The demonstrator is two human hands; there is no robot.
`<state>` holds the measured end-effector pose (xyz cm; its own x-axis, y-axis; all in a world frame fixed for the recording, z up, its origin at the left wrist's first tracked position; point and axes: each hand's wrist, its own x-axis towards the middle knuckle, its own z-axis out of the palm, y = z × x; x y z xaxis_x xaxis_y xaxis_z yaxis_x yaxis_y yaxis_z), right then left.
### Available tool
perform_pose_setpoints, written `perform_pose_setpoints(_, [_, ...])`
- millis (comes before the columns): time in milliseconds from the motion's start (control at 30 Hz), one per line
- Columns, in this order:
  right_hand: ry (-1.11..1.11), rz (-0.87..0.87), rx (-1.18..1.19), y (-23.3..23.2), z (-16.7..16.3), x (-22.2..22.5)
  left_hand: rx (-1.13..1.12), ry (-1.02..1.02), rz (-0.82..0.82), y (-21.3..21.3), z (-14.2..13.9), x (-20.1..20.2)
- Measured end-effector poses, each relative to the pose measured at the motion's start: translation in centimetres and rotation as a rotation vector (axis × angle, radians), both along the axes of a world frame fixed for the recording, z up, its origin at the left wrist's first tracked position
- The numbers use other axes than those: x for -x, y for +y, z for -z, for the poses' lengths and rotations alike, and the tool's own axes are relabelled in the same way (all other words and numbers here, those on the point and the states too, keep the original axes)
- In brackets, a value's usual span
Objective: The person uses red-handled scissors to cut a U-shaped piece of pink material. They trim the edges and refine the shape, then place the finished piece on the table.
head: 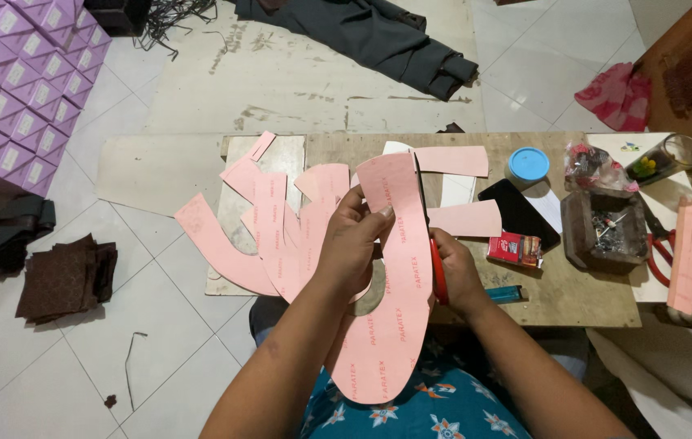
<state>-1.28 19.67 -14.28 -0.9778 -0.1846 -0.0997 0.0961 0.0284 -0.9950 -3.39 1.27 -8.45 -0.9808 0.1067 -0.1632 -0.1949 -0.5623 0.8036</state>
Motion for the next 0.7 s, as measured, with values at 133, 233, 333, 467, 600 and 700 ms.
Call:
perform_pose_setpoints(133, [0.098,-0.006,-0.024,0.1,-0.1,-0.2,0.014,0.006,-0.001,0.0,0.1,0.2])
perform_pose_setpoints(233, [0.093,-0.012,0.056,0.1,0.1,-0.2,0.015,0.012,0.002,0.0,-0.1,0.2])
perform_pose_setpoints(333, [0.075,0.013,0.0,0.3,0.4,-0.2,0.029,-0.014,0.003,-0.1,-0.3,0.1])
perform_pose_setpoints(467, [0.149,0.001,-0.001,0.4,1.0,-0.3,0.05,-0.014,0.009,-0.1,-0.3,-0.1])
perform_pose_setpoints(600, [0.108,0.003,0.009,0.3,1.3,-0.4,0.047,0.004,-0.007,-0.3,0.2,0.0])
perform_pose_setpoints(700, [0.085,0.014,-0.033,0.2,1.1,-0.3,0.031,0.017,0.005,-0.4,0.5,-0.1])
